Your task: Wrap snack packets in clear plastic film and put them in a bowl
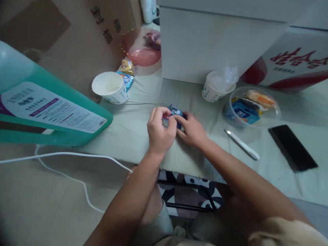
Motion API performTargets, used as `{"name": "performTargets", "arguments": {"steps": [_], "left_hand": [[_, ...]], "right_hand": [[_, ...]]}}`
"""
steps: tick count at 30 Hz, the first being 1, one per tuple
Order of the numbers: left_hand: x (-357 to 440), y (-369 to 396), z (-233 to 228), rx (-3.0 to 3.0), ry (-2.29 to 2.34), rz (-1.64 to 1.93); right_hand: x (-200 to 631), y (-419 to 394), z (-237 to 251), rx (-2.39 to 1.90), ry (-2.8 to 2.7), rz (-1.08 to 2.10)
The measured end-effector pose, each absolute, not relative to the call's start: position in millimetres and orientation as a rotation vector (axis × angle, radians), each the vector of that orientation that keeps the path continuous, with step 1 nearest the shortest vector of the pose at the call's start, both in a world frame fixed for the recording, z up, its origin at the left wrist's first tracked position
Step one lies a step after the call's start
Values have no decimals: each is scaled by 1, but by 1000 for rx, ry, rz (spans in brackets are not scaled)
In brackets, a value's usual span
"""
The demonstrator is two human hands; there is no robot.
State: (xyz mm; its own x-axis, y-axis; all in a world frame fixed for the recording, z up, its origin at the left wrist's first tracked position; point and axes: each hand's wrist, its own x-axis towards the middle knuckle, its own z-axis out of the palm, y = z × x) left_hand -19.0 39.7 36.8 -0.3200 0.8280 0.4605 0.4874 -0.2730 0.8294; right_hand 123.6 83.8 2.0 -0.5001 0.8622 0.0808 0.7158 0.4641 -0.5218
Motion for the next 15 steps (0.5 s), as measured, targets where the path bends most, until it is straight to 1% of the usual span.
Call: {"name": "performTargets", "arguments": {"steps": [3,6,9,11,15], "left_hand": [[-6,36,40,1608,1654,1488],[14,29,49,1452,1565,1384],[40,21,66,1292,1429,1400],[59,18,77,1285,1388,1429],[95,17,84,1335,1506,1430]], "right_hand": [[178,29,-6,-1324,-1995,841],[203,3,-14,-1375,-1517,1091],[213,2,-16,-1340,-1262,1268],[217,8,-14,-1305,-1140,1335],[222,19,-6,-1252,-926,1393]]}}
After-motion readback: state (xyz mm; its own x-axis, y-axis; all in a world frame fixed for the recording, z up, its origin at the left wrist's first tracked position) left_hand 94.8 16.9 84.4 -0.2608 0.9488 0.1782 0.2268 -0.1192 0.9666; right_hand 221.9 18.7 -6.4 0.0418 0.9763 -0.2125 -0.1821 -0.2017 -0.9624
